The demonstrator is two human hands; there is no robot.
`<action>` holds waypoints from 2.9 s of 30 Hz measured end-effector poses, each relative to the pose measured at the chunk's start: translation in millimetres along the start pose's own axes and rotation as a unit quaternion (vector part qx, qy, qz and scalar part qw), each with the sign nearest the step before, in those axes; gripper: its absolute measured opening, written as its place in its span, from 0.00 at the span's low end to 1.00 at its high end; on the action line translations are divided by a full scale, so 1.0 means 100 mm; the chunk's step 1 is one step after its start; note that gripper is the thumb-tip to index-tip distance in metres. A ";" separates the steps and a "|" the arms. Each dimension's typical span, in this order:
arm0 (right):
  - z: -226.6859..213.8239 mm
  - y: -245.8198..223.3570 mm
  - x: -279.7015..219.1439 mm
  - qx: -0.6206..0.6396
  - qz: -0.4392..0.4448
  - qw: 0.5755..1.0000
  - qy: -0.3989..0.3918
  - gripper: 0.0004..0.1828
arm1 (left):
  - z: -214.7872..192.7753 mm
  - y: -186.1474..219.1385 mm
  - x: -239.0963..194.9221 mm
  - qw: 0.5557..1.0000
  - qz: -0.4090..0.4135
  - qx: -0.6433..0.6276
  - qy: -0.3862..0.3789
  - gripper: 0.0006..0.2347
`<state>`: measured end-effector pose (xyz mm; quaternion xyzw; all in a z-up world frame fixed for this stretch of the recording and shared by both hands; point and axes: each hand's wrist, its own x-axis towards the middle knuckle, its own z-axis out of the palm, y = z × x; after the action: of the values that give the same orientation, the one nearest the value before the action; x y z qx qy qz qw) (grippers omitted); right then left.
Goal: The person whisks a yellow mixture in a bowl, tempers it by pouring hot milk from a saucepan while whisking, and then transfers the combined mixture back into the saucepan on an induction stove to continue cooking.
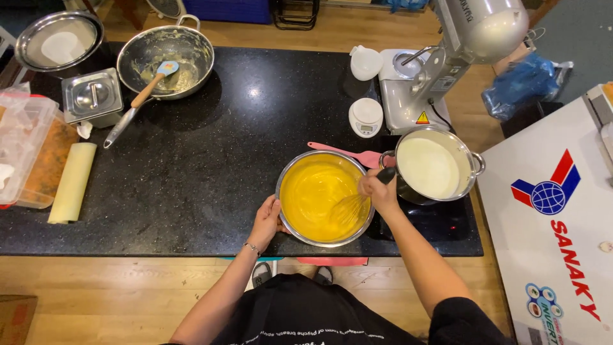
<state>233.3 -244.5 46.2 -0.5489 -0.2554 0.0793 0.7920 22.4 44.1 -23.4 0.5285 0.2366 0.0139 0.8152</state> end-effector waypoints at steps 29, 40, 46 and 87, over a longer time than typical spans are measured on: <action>0.59 -0.25 -0.11 -0.059 0.040 0.997 -0.007 0.21 | 0.09 0.22 -0.04 0.997 -0.024 0.060 -0.028 0.21; 0.71 -1.01 0.14 -0.019 -0.127 0.990 0.049 0.22 | 0.13 0.15 -0.10 0.999 0.005 0.043 -0.020 0.21; 0.80 -1.47 0.14 0.006 -0.174 0.984 0.029 0.23 | 0.11 0.13 -0.10 0.999 0.015 0.041 -0.022 0.21; 0.55 0.66 -0.22 0.095 0.008 0.954 0.285 0.24 | -0.02 -0.07 -0.04 0.997 -0.010 0.070 -0.032 0.18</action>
<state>197.3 -182.8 -6.3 -0.4731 -0.0057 -0.0503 0.8795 16.8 42.3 -28.5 0.5818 0.2155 -0.0276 0.7838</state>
